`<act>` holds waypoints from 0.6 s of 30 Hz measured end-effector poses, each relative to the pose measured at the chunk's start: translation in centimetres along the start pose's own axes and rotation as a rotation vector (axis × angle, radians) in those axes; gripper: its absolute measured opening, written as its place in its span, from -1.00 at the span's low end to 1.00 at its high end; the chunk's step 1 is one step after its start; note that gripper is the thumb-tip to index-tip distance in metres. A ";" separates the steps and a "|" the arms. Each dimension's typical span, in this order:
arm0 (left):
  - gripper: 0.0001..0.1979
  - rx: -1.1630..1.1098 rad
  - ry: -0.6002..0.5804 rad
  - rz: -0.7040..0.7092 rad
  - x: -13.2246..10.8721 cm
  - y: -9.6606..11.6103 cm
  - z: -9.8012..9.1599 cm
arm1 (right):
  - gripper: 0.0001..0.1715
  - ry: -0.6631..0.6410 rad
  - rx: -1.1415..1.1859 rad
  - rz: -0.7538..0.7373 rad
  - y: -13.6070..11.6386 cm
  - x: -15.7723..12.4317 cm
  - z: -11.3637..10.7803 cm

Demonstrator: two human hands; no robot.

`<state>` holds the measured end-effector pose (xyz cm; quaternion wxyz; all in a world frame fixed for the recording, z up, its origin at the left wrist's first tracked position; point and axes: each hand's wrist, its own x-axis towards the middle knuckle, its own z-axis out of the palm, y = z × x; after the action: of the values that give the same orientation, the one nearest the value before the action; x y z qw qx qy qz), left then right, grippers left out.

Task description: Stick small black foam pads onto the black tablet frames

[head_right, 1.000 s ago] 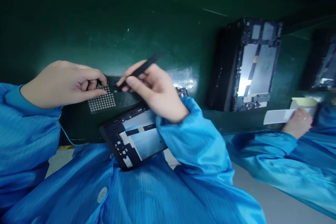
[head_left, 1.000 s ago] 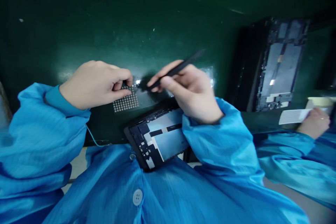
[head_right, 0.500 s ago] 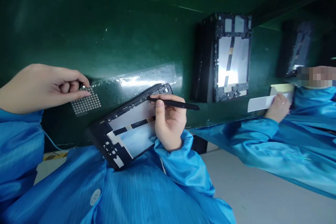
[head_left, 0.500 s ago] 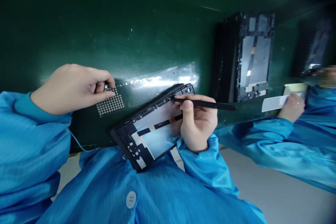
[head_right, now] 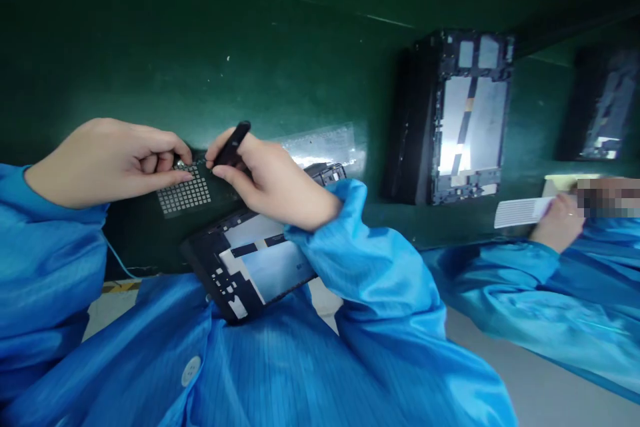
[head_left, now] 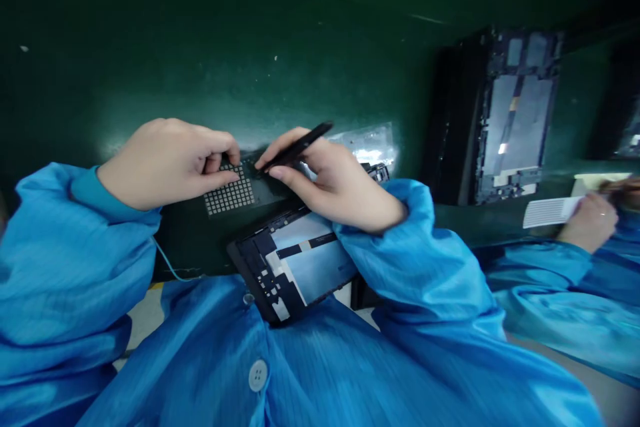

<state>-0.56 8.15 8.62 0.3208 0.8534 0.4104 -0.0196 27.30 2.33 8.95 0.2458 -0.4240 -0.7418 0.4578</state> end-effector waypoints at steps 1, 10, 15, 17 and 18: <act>-0.82 -0.006 -0.009 -0.002 0.1 -0.1 0.1 | -0.83 -0.042 0.019 -0.004 0.5 1.0 0.2; -0.86 -0.015 0.008 0.032 0.3 -0.5 0.7 | -0.84 -0.057 0.137 0.051 0.8 1.4 0.9; -0.87 0.000 0.008 0.029 0.4 -0.6 0.4 | -0.85 -0.061 0.102 0.045 1.3 2.3 0.9; -0.88 -0.008 0.023 0.044 0.4 -0.8 0.3 | -0.80 -0.020 0.249 0.087 1.3 1.8 0.7; -0.88 -0.025 0.032 0.061 0.3 -0.8 0.3 | -0.76 0.033 0.343 0.113 1.2 1.1 0.5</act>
<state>-0.89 8.59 7.86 0.3255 0.8616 0.3894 0.0090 26.88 3.27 7.65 0.3005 -0.4243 -0.6235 0.5838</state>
